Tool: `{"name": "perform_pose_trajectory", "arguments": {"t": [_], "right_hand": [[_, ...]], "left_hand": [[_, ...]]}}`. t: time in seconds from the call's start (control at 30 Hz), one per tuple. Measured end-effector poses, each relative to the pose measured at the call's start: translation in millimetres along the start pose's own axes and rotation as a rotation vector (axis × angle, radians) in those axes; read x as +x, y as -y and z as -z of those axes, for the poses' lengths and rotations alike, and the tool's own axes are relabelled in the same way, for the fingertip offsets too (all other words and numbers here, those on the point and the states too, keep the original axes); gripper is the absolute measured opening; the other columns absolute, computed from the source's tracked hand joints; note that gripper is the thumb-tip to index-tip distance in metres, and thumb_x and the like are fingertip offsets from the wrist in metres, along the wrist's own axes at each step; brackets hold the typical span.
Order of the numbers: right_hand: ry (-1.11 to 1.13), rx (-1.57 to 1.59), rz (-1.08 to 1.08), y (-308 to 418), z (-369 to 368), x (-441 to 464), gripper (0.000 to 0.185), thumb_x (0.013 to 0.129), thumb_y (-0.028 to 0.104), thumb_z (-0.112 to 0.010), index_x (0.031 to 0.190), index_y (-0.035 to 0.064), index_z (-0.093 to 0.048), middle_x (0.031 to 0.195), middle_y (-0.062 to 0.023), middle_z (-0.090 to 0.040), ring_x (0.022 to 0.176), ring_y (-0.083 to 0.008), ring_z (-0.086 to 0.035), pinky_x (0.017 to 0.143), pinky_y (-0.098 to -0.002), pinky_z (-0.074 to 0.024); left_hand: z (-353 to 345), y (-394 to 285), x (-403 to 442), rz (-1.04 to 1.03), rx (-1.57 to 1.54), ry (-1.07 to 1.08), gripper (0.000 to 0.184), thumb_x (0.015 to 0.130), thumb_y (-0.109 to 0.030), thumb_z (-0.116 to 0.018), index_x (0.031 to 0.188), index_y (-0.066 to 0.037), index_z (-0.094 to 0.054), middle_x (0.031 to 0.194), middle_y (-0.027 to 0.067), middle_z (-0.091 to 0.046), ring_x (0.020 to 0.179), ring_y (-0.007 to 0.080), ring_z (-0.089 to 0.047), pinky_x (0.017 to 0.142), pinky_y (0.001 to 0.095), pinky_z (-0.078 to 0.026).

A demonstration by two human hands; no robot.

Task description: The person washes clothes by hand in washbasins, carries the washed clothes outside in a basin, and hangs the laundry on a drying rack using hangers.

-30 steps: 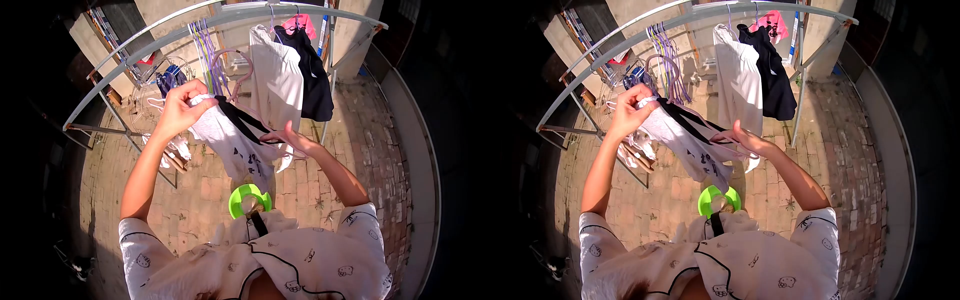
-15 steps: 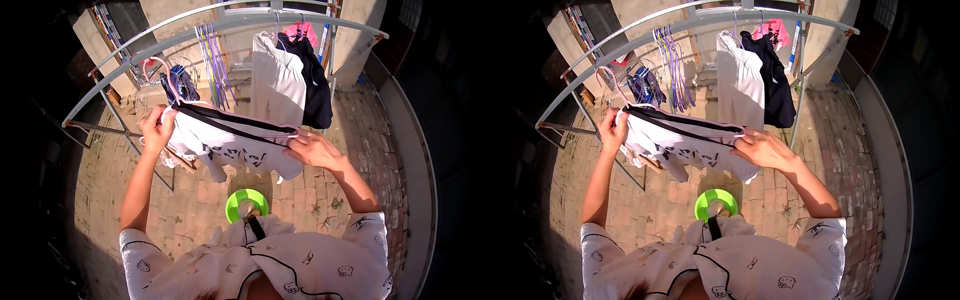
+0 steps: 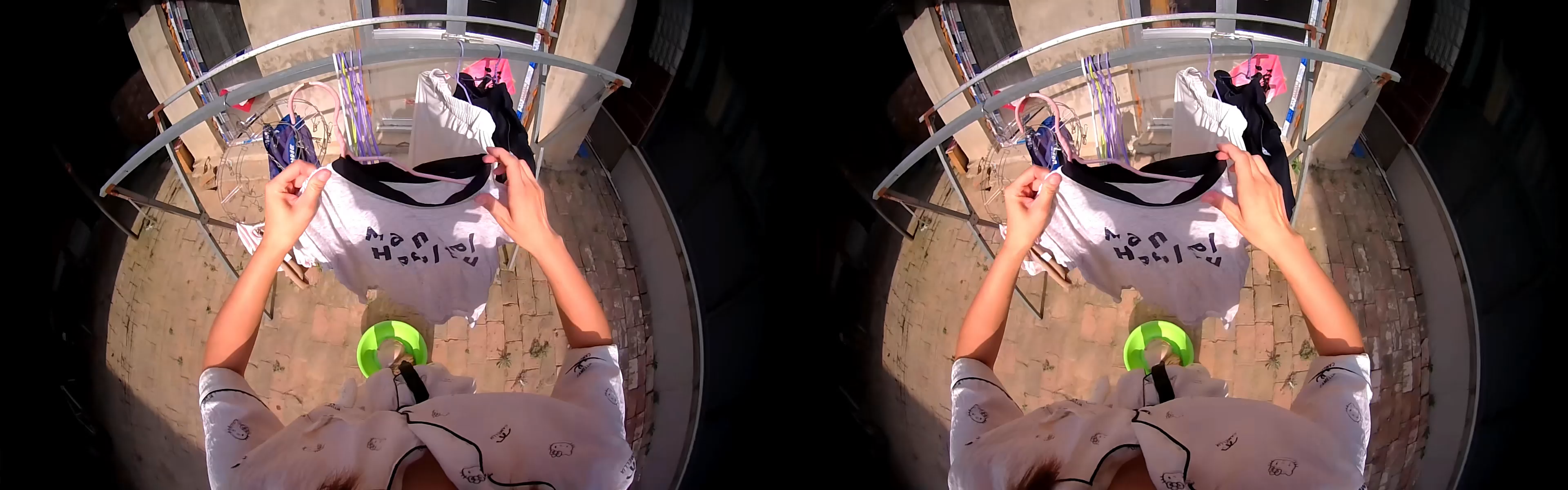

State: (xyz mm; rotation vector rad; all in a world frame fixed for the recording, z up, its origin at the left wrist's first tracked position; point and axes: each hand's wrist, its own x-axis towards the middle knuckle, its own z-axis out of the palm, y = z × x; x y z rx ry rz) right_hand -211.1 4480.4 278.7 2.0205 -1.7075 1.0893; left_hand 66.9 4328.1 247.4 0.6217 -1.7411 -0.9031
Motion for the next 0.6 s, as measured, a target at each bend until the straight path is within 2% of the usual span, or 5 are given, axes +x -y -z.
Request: {"name": "perform_pose_trajectory", "arguments": {"t": [0.03, 0.07, 0.17, 0.43, 0.6], "right_hand": [[0.141, 0.050, -0.153, -11, 2, -6, 0.028, 0.072, 0.021, -0.064, 0.092, 0.0054, -0.052, 0.087, -0.0097, -0.057, 0.080, -0.0281, -0.056, 0.067, -0.0352, -0.0445], [0.135, -0.180, 0.118, -16, 0, -5, 0.019, 0.077, 0.020, -0.060, 0.080, 0.0041, -0.051, 0.069, -0.0096, -0.052, 0.065, -0.0293, -0.055, 0.056, -0.0369, -0.0435], [0.149, -0.083, 0.096, -1, -5, 1, 0.019, 0.078, 0.019, -0.058, 0.074, 0.0030, -0.049, 0.066, -0.0111, -0.048, 0.062, -0.0299, -0.053, 0.054, -0.0380, -0.0420], [0.056, 0.164, 0.120, 30, 2, 23, 0.018, 0.072, 0.011, -0.063, 0.088, 0.0029, -0.058, 0.074, -0.0100, -0.052, 0.067, -0.0265, -0.053, 0.060, -0.0331, -0.0419], [0.371, 0.230, -0.196, -15, 17, 22, 0.021, 0.077, 0.012, -0.061, 0.096, 0.0039, -0.059, 0.083, -0.0072, -0.059, 0.067, -0.0163, -0.055, 0.060, -0.0314, -0.0426]], "left_hand": [[-2, -2, 1, -0.007, -0.037, 0.018, 0.017, 0.082, -0.013, -0.060, 0.070, -0.003, -0.053, 0.054, -0.0110, -0.037, 0.049, -0.0009, -0.026, 0.044, 0.0178, -0.018], [-6, -5, 3, -0.007, -0.074, 0.038, 0.016, 0.083, -0.012, -0.059, 0.071, -0.003, -0.053, 0.055, -0.0110, -0.037, 0.050, -0.0009, -0.025, 0.044, 0.0177, -0.018], [-18, -11, 7, -0.083, -0.122, 0.073, 0.014, 0.084, -0.010, -0.058, 0.072, -0.004, -0.053, 0.056, -0.0108, -0.039, 0.049, -0.0016, -0.026, 0.044, 0.0169, -0.018], [-29, -23, 13, -0.113, -0.080, 0.090, 0.013, 0.079, -0.008, -0.062, 0.069, -0.002, -0.056, 0.054, -0.0079, -0.039, 0.051, 0.0007, -0.030, 0.044, 0.0193, -0.022], [-9, -17, 18, -0.279, 0.203, 0.137, 0.007, 0.080, -0.009, -0.061, 0.080, -0.003, -0.058, 0.056, -0.0080, -0.043, 0.053, -0.0015, -0.035, 0.045, 0.0158, -0.026]]}}
